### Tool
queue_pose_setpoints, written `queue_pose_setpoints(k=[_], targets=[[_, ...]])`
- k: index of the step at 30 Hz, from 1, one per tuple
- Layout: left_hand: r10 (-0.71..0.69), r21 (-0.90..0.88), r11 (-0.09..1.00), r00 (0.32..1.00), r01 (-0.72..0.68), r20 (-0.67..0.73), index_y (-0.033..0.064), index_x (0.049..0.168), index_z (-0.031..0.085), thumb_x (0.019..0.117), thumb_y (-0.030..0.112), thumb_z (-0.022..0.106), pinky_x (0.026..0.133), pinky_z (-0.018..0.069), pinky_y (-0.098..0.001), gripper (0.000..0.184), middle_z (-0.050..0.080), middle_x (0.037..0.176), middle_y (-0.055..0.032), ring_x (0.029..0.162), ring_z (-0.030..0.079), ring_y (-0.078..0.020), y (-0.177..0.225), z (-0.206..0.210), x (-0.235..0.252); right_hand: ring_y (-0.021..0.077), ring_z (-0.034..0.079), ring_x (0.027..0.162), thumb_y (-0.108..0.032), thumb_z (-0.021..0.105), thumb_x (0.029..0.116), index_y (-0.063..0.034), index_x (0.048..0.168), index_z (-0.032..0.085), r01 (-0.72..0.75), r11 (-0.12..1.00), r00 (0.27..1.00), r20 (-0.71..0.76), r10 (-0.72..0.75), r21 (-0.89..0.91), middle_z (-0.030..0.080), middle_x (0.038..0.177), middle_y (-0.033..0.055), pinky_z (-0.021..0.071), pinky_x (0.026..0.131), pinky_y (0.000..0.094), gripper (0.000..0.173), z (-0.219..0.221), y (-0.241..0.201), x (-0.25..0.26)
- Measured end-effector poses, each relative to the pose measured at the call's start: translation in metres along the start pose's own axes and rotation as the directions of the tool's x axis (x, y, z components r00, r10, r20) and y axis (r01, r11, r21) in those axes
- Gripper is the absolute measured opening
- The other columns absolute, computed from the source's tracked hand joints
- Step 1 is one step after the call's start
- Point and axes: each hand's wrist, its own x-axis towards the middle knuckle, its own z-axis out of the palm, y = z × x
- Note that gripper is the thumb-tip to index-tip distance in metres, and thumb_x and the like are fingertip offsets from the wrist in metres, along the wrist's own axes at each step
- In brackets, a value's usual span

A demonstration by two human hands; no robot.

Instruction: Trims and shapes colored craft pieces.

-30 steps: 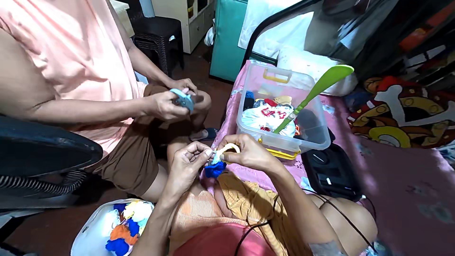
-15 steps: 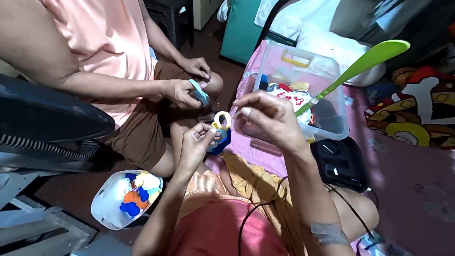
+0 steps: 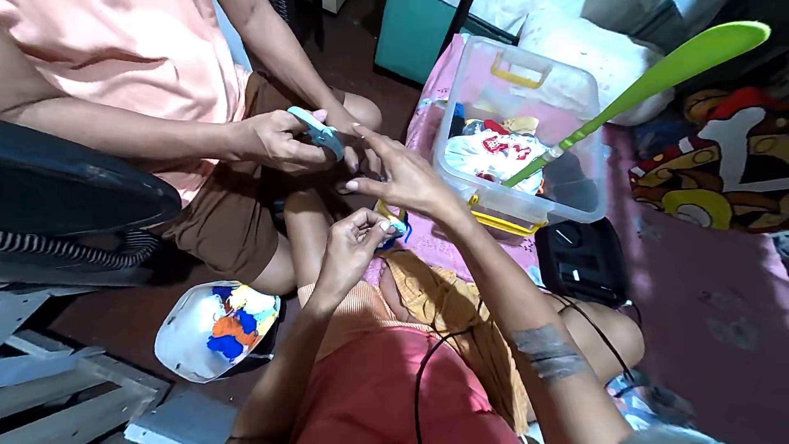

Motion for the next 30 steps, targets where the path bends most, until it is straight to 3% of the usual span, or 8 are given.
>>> queue_pose_setpoints(k=[5, 8, 12, 18, 22, 25, 27, 30], targets=[[-0.012, 0.088, 0.996, 1.000, 0.014, -0.018, 0.0040, 0.090, 0.065, 0.0967, 0.003, 0.064, 0.065, 0.0565, -0.0185, 0.006, 0.067, 0.075, 0.0031, 0.067, 0.065, -0.0006, -0.002, 0.001, 0.000, 0.0283, 0.068, 0.107, -0.038, 0.062, 0.1000, -0.0076, 0.144, 0.058, 0.049, 0.998, 0.990, -0.137, -0.045, 0.030, 0.069, 0.125, 0.0134, 0.0509, 0.092, 0.0545, 0.054, 0.008, -0.030, 0.010], [-0.012, 0.094, 0.995, 1.000, 0.014, -0.013, 0.0048, 0.090, 0.065, 0.0967, 0.003, 0.063, 0.064, 0.0553, -0.0186, 0.007, 0.066, 0.074, 0.0031, 0.065, 0.063, -0.0010, -0.004, 0.001, 0.001, 0.0245, 0.068, 0.112, -0.026, 0.060, 0.1027, -0.0094, 0.139, 0.063, 0.054, 0.985, 0.979, -0.204, -0.019, 0.165, 0.070, 0.126, 0.0103, 0.0529, 0.096, 0.0503, 0.040, 0.011, -0.035, 0.021], [0.016, 0.057, 0.998, 1.000, -0.015, -0.015, 0.0040, 0.095, 0.068, 0.0970, 0.002, 0.063, 0.066, 0.0576, -0.0199, 0.006, 0.071, 0.082, 0.0012, 0.070, 0.067, -0.0033, -0.002, 0.002, 0.001, 0.0205, 0.068, 0.090, -0.028, 0.063, 0.1005, -0.0035, 0.101, 0.074, -0.001, 0.963, 0.955, -0.287, 0.081, 0.269, 0.072, 0.093, 0.0100, 0.0529, 0.082, 0.0477, 0.027, 0.005, -0.030, 0.022], [0.039, 0.096, 0.995, 0.995, -0.029, -0.094, 0.0059, 0.097, 0.070, 0.0969, 0.006, 0.063, 0.068, 0.0585, -0.0197, 0.006, 0.073, 0.086, 0.0027, 0.073, 0.068, -0.0022, -0.004, -0.001, 0.003, 0.0056, 0.063, 0.108, -0.013, 0.059, 0.1014, 0.0006, 0.113, 0.069, 0.188, 0.912, 0.913, -0.408, -0.025, 0.365, 0.068, 0.113, 0.0052, 0.0526, 0.097, 0.0265, 0.021, -0.059, -0.028, -0.037], [0.047, 0.101, 0.994, 0.993, -0.037, -0.106, 0.0047, 0.099, 0.070, 0.0964, 0.005, 0.064, 0.067, 0.0573, -0.0182, 0.006, 0.071, 0.085, 0.0043, 0.071, 0.066, 0.0004, -0.007, 0.001, 0.000, -0.0011, 0.064, 0.095, -0.015, 0.058, 0.1006, -0.0091, 0.116, 0.064, 0.182, 0.882, 0.973, -0.207, -0.099, 0.434, 0.068, 0.106, -0.0070, 0.0558, 0.083, 0.0189, 0.017, -0.107, -0.016, -0.105], [0.066, 0.094, 0.994, 0.994, -0.058, -0.086, 0.0035, 0.101, 0.069, 0.0977, 0.005, 0.064, 0.064, 0.0555, -0.0163, 0.006, 0.070, 0.086, 0.0038, 0.069, 0.064, 0.0015, -0.010, 0.000, 0.002, -0.0016, 0.065, 0.083, -0.020, 0.062, 0.0980, -0.0074, 0.105, 0.066, 0.011, 0.914, 0.988, 0.139, -0.073, 0.404, 0.069, 0.092, -0.0062, 0.0574, 0.075, 0.0190, 0.015, -0.108, 0.002, -0.145], [0.074, 0.123, 0.990, 0.996, -0.066, -0.057, 0.0054, 0.103, 0.069, 0.0996, 0.008, 0.062, 0.062, 0.0541, -0.0174, 0.008, 0.070, 0.089, 0.0027, 0.069, 0.063, -0.0002, -0.011, -0.003, 0.003, 0.0015, 0.066, 0.089, -0.021, 0.061, 0.0991, -0.0016, 0.108, 0.069, -0.193, 0.933, 0.911, 0.408, 0.055, 0.304, 0.071, 0.095, 0.0004, 0.0559, 0.085, 0.0247, 0.023, -0.087, 0.010, -0.162], [0.114, 0.188, 0.976, 0.993, -0.107, -0.027, 0.0080, 0.107, 0.068, 0.1010, 0.014, 0.062, 0.061, 0.0535, -0.0187, 0.010, 0.068, 0.092, 0.0016, 0.069, 0.062, -0.0020, -0.013, -0.005, 0.001, 0.0102, 0.063, 0.078, -0.019, 0.057, 0.1019, 0.0035, 0.109, 0.065, -0.393, 0.883, 0.727, 0.674, 0.127, 0.257, 0.067, 0.088, 0.0078, 0.0542, 0.077, 0.0334, 0.025, -0.035, 0.028, -0.174]])
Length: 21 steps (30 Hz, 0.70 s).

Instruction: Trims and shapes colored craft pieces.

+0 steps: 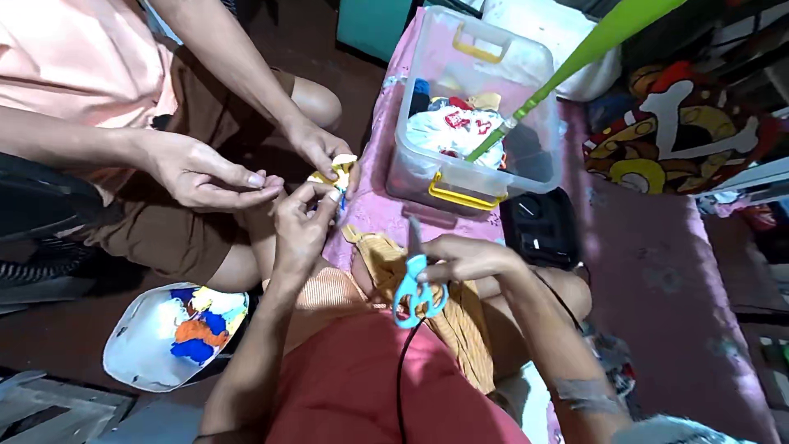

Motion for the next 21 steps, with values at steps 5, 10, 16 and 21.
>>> queue_pose_setpoints(k=[5, 10, 16, 21], targets=[[-0.079, -0.079, 0.994, 0.997, 0.077, -0.023, 0.0094, 0.109, 0.065, 0.1022, 0.012, 0.060, 0.054, 0.0516, -0.0168, 0.009, 0.066, 0.085, 0.0033, 0.062, 0.060, -0.0015, -0.001, 0.013, 0.007, 0.0005, 0.061, 0.068, -0.011, 0.050, 0.1038, 0.0030, 0.119, 0.057, 0.073, 0.898, 0.997, -0.043, -0.060, 0.434, 0.064, 0.082, -0.0026, 0.0543, 0.066, 0.0202, 0.021, 0.022, 0.051, 0.031], [-0.329, -0.516, 0.812, 0.944, 0.273, -0.019, 0.0130, 0.106, 0.059, 0.1084, 0.012, 0.045, 0.067, 0.0607, -0.0247, 0.014, 0.073, 0.087, 0.0012, 0.076, 0.072, -0.0097, 0.007, 0.043, 0.018, -0.0024, 0.060, 0.065, -0.009, 0.052, 0.1033, 0.0022, 0.122, 0.057, 0.284, 0.805, 0.959, -0.162, -0.234, 0.520, 0.067, 0.087, -0.0041, 0.0531, 0.061, 0.0164, 0.023, 0.013, 0.020, 0.044], [-0.570, -0.806, 0.448, 0.818, 0.388, 0.077, 0.0108, 0.106, 0.059, 0.1102, 0.015, 0.037, 0.069, 0.0630, -0.0328, 0.023, 0.072, 0.079, -0.0071, 0.072, 0.074, -0.0198, 0.028, 0.058, 0.016, -0.0033, 0.055, 0.063, -0.011, 0.057, 0.1003, 0.0000, 0.104, 0.062, 0.444, 0.764, 0.888, -0.342, -0.307, 0.468, 0.065, 0.081, -0.0049, 0.0458, 0.058, 0.0160, 0.013, 0.035, 0.013, 0.082], [-0.520, -0.818, 0.433, 0.846, 0.378, 0.116, 0.0084, 0.102, 0.053, 0.1106, 0.013, 0.032, 0.043, 0.0415, -0.0158, 0.024, 0.050, 0.062, 0.0025, 0.046, 0.047, -0.0037, 0.018, 0.052, 0.017, 0.0052, 0.064, 0.075, -0.013, 0.067, 0.0950, 0.0039, 0.107, 0.067, 0.418, 0.806, 0.760, -0.647, -0.057, 0.419, 0.069, 0.089, 0.0043, 0.0559, 0.072, 0.0252, 0.020, 0.070, -0.005, 0.086]])
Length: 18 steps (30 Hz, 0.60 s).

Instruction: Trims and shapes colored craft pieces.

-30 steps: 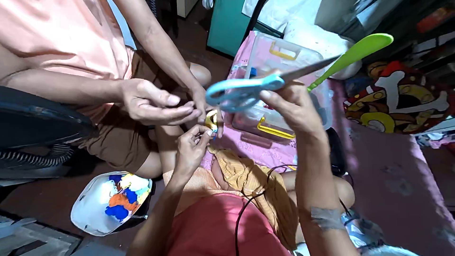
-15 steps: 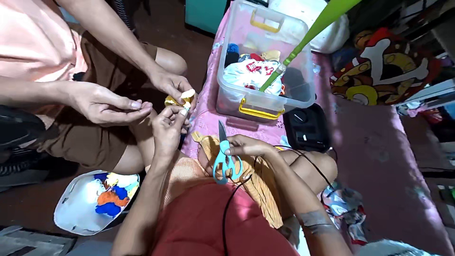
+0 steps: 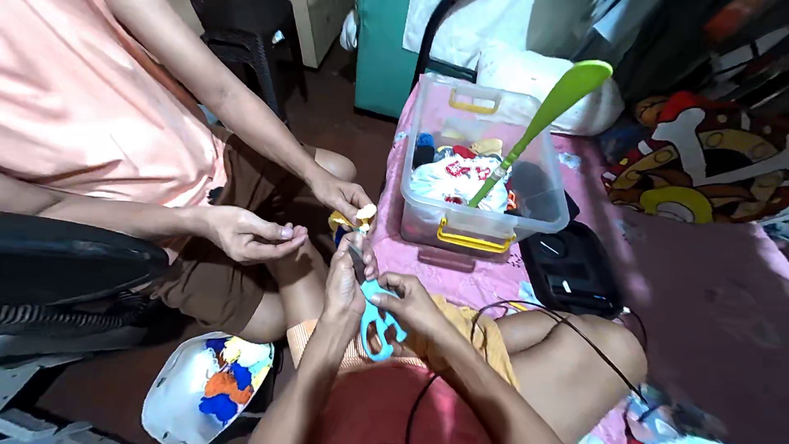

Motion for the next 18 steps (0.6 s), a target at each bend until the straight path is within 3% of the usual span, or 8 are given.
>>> queue_pose_setpoints(k=[2, 4, 6, 8, 10, 13, 15, 18], targets=[[0.003, -0.043, 0.999, 0.999, -0.001, 0.039, 0.0077, 0.101, 0.054, 0.1106, 0.013, 0.032, 0.041, 0.0382, -0.0145, 0.024, 0.046, 0.060, 0.0040, 0.043, 0.042, -0.0019, 0.001, -0.003, 0.000, 0.0097, 0.066, 0.083, -0.021, 0.072, 0.0922, -0.0016, 0.125, 0.065, 0.070, 0.985, 0.974, -0.203, -0.102, -0.160, 0.068, 0.106, 0.0078, 0.0575, 0.073, 0.0284, 0.039, 0.014, 0.008, -0.011], [0.013, -0.078, 0.997, 0.999, -0.010, 0.034, 0.0083, 0.101, 0.054, 0.1108, 0.013, 0.033, 0.040, 0.0377, -0.0141, 0.023, 0.047, 0.059, 0.0044, 0.042, 0.042, -0.0015, -0.001, -0.003, -0.003, 0.0152, 0.065, 0.101, -0.031, 0.070, 0.0931, -0.0005, 0.138, 0.059, 0.192, 0.873, 0.892, -0.290, -0.345, -0.448, 0.064, 0.126, 0.0148, 0.0568, 0.082, 0.0301, 0.055, 0.017, 0.022, -0.024], [0.037, -0.111, 0.993, 0.999, -0.035, 0.012, 0.0078, 0.103, 0.054, 0.1107, 0.012, 0.034, 0.039, 0.0374, -0.0136, 0.023, 0.047, 0.059, 0.0043, 0.041, 0.042, -0.0015, -0.002, -0.002, -0.006, 0.0248, 0.065, 0.112, -0.035, 0.063, 0.0969, -0.0023, 0.132, 0.063, 0.242, 0.693, 0.787, -0.281, -0.550, -0.679, 0.065, 0.125, 0.0179, 0.0555, 0.093, 0.0378, 0.048, 0.015, 0.035, -0.037], [0.054, -0.123, 0.991, 0.998, -0.055, -0.014, 0.0075, 0.102, 0.054, 0.1105, 0.011, 0.034, 0.039, 0.0367, -0.0135, 0.022, 0.046, 0.059, 0.0040, 0.041, 0.042, -0.0013, -0.001, -0.001, -0.009, 0.0236, 0.066, 0.109, -0.037, 0.058, 0.1000, -0.0098, 0.129, 0.065, 0.231, 0.591, 0.753, -0.242, -0.612, -0.773, 0.069, 0.115, 0.0114, 0.0543, 0.095, 0.0389, 0.040, 0.014, 0.046, -0.052], [0.065, -0.118, 0.991, 0.997, -0.070, -0.041, 0.0066, 0.101, 0.054, 0.1106, 0.011, 0.034, 0.039, 0.0365, -0.0135, 0.023, 0.046, 0.058, 0.0040, 0.041, 0.041, -0.0014, -0.002, 0.002, -0.011, 0.0200, 0.066, 0.108, -0.043, 0.055, 0.1015, -0.0132, 0.131, 0.065, 0.217, 0.565, 0.779, -0.208, -0.592, -0.796, 0.071, 0.111, 0.0060, 0.0515, 0.098, 0.0386, 0.043, 0.014, 0.053, -0.064], [0.068, -0.123, 0.990, 0.996, -0.075, -0.059, 0.0075, 0.101, 0.054, 0.1107, 0.011, 0.033, 0.038, 0.0366, -0.0134, 0.023, 0.045, 0.058, 0.0043, 0.041, 0.041, -0.0015, -0.003, 0.005, -0.015, 0.0282, 0.063, 0.122, -0.045, 0.061, 0.0954, -0.0053, 0.141, 0.060, 0.183, 0.682, 0.878, -0.193, -0.437, -0.708, 0.068, 0.130, 0.0126, 0.0473, 0.105, 0.0491, 0.060, 0.013, 0.052, -0.070], [0.075, -0.115, 0.990, 0.995, -0.082, -0.067, 0.0075, 0.100, 0.054, 0.1105, 0.010, 0.033, 0.038, 0.0366, -0.0135, 0.024, 0.046, 0.059, 0.0040, 0.041, 0.042, -0.0013, -0.003, 0.006, -0.018, 0.0265, 0.060, 0.126, -0.042, 0.066, 0.0920, -0.0028, 0.147, 0.053, 0.173, 0.747, 0.919, -0.167, -0.357, -0.641, 0.065, 0.137, 0.0112, 0.0433, 0.110, 0.0510, 0.069, 0.013, 0.049, -0.065], [0.068, -0.090, 0.993, 0.995, -0.074, -0.074, 0.0066, 0.098, 0.055, 0.1103, 0.010, 0.034, 0.039, 0.0380, -0.0135, 0.024, 0.047, 0.059, 0.0032, 0.042, 0.043, -0.0018, 0.000, 0.001, -0.022, 0.0239, 0.069, 0.102, -0.030, 0.080, 0.0797, -0.0021, 0.147, 0.053, 0.162, 0.793, 0.953, -0.117, -0.281, -0.587, 0.074, 0.116, 0.0093, 0.0508, 0.099, 0.0496, 0.078, 0.016, 0.042, -0.055]])
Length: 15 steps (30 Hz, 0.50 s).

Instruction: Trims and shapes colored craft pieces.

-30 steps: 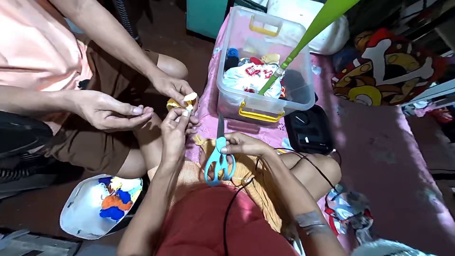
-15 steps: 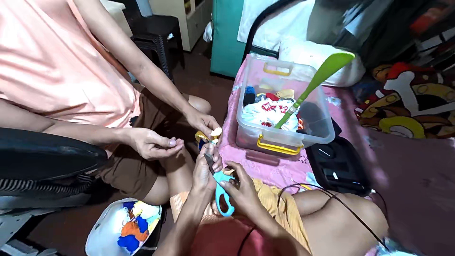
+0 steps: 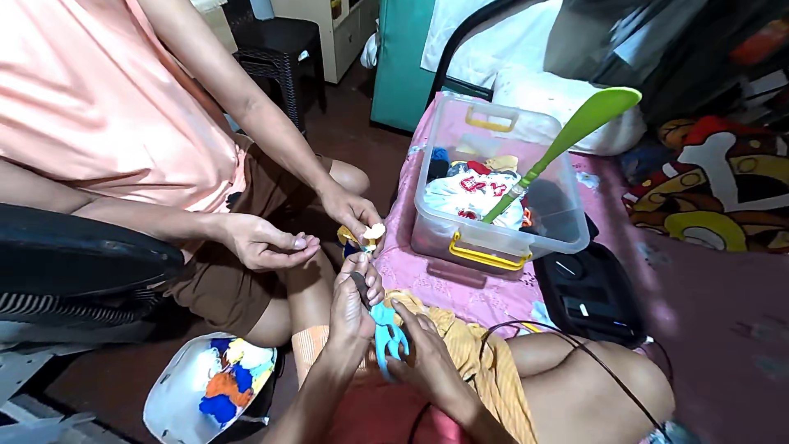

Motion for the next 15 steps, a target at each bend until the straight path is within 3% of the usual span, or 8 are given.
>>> queue_pose_setpoints(k=[2, 3, 5, 7, 9, 12, 15], targets=[[0.015, 0.085, 0.996, 1.000, -0.013, -0.024, 0.0052, 0.096, 0.057, 0.1093, 0.009, 0.036, 0.043, 0.0434, -0.0154, 0.025, 0.052, 0.061, 0.0017, 0.046, 0.050, -0.0041, 0.005, -0.006, 0.000, 0.0189, 0.070, 0.092, -0.012, 0.074, 0.0845, -0.0010, 0.144, 0.053, -0.108, 0.947, 0.984, 0.168, 0.058, 0.301, 0.074, 0.105, 0.0087, 0.0566, 0.088, 0.0417, 0.064, -0.004, -0.001, 0.002], [0.041, 0.149, 0.988, 0.998, -0.034, -0.039, 0.0043, 0.095, 0.059, 0.1084, 0.007, 0.039, 0.046, 0.0472, -0.0170, 0.025, 0.056, 0.063, 0.0007, 0.049, 0.054, -0.0055, 0.009, -0.009, 0.001, 0.0117, 0.067, 0.085, -0.011, 0.066, 0.0893, 0.0020, 0.141, 0.052, -0.167, 0.847, 0.966, 0.254, 0.040, 0.504, 0.072, 0.098, 0.0055, 0.0566, 0.080, 0.0331, 0.055, -0.007, 0.000, 0.002], [0.125, 0.292, 0.950, 0.992, -0.110, -0.033, 0.0032, 0.093, 0.062, 0.1056, 0.003, 0.044, 0.052, 0.0525, -0.0197, 0.022, 0.061, 0.066, -0.0004, 0.054, 0.060, -0.0073, 0.015, -0.015, 0.002, 0.0011, 0.061, 0.083, -0.029, 0.062, 0.0955, 0.0003, 0.136, 0.050, -0.273, 0.577, 0.927, 0.370, -0.055, 0.770, 0.067, 0.096, -0.0047, 0.0519, 0.075, 0.0228, 0.052, -0.013, 0.005, -0.001], [0.219, 0.415, 0.886, 0.975, -0.207, 0.017, 0.0027, 0.093, 0.064, 0.1026, 0.001, 0.049, 0.051, 0.0538, -0.0193, 0.018, 0.064, 0.069, 0.0000, 0.056, 0.062, -0.0065, 0.017, -0.023, 0.006, -0.0021, 0.057, 0.074, -0.041, 0.066, 0.0938, -0.0082, 0.136, 0.054, -0.331, 0.431, 0.907, 0.409, -0.098, 0.839, 0.064, 0.091, -0.0090, 0.0480, 0.066, 0.0181, 0.055, -0.016, 0.011, -0.004], [0.310, 0.487, 0.819, 0.948, -0.302, 0.066, 0.0017, 0.091, 0.066, 0.0996, 0.000, 0.054, 0.050, 0.0517, -0.0187, 0.015, 0.066, 0.070, -0.0006, 0.056, 0.061, -0.0061, 0.016, -0.032, 0.010, -0.0027, 0.056, 0.071, -0.048, 0.065, 0.0952, -0.0134, 0.138, 0.054, -0.351, 0.446, 0.894, 0.437, -0.103, 0.823, 0.064, 0.090, -0.0101, 0.0482, 0.063, 0.0167, 0.056, -0.024, 0.017, -0.005], [0.407, 0.581, 0.710, 0.905, -0.397, 0.121, 0.0019, 0.091, 0.068, 0.0957, -0.002, 0.059, 0.051, 0.0512, -0.0173, 0.011, 0.068, 0.073, 0.0021, 0.058, 0.061, -0.0033, 0.015, -0.037, 0.011, -0.0011, 0.054, 0.068, -0.061, 0.060, 0.0951, -0.0122, 0.144, 0.050, -0.392, 0.516, 0.867, 0.493, -0.068, 0.761, 0.061, 0.087, -0.0088, 0.0483, 0.062, 0.0178, 0.070, -0.038, 0.020, -0.002], [0.445, 0.628, 0.647, 0.883, -0.432, 0.149, 0.0015, 0.092, 0.069, 0.0944, -0.002, 0.061, 0.053, 0.0516, -0.0164, 0.009, 0.069, 0.075, 0.0036, 0.061, 0.063, -0.0018, 0.014, -0.040, 0.010, -0.0009, 0.054, 0.069, -0.068, 0.056, 0.0939, -0.0114, 0.147, 0.046, -0.409, 0.532, 0.824, 0.550, -0.133, 0.741, 0.060, 0.087, -0.0082, 0.0483, 0.064, 0.0179, 0.078, -0.041, 0.027, 0.003]])
